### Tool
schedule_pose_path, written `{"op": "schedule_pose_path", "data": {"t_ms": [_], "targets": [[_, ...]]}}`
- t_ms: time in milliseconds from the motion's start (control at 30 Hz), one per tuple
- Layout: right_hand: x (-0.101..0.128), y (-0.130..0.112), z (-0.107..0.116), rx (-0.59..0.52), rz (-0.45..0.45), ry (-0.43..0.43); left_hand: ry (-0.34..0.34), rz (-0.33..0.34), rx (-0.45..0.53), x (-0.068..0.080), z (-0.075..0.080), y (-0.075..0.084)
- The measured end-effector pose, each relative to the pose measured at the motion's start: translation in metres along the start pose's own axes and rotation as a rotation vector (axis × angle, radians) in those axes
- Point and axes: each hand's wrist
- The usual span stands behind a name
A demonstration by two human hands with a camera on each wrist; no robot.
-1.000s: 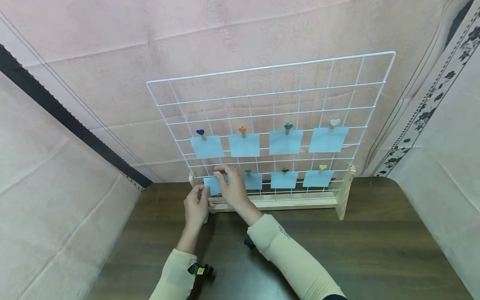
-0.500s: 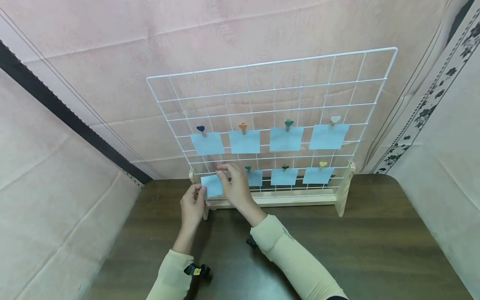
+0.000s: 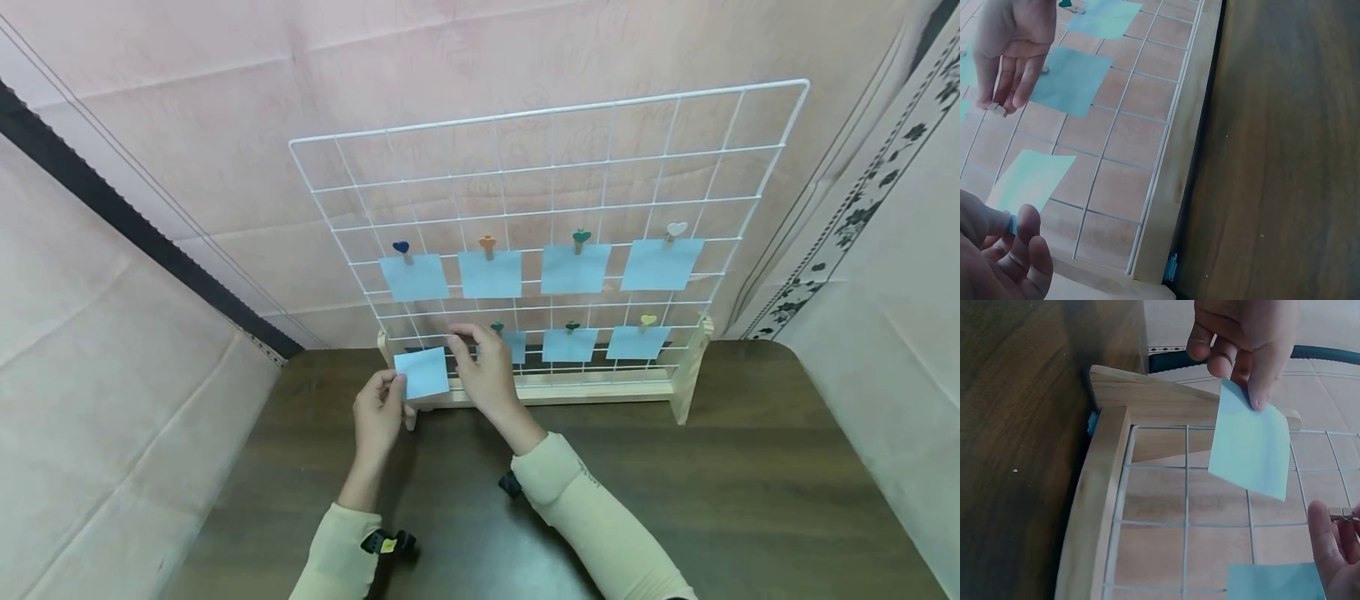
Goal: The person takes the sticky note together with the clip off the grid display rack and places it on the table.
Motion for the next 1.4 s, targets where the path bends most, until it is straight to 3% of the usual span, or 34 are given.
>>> {"op": "schedule_pose_path", "data": {"t_ms": [233, 567, 767, 1067, 1400], "targets": [[0.005, 0.004, 0.011, -0.046, -0.137, 0.010, -0.010, 0.003, 0.010, 0.006, 0.004, -0.002], [0.025, 0.014, 0.023, -0.051, -0.308, 0.003, 0.022, 0.045, -0.067, 0.020, 0.019, -0.014], [0.030, 0.018, 0.034, -0.062, -0.301, 0.013, 0.024, 0.052, -0.066, 0.023, 0.024, -0.022], [0.035, 0.028, 0.056, -0.032, -0.312, 0.053, 0.016, 0.069, -0.096, 0.027, 0.030, -0.020], [0.042, 0.038, 0.085, 0.042, -0.369, -0.005, -0.021, 0.111, -0.153, 0.035, 0.042, -0.025]]}}
Point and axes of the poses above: each hand's wrist, its own x-axis away from the middle knuckle, its own z-axis out of the back of the hand, y = z × x, and after that the axes turned 15 degrees about y, right-handed
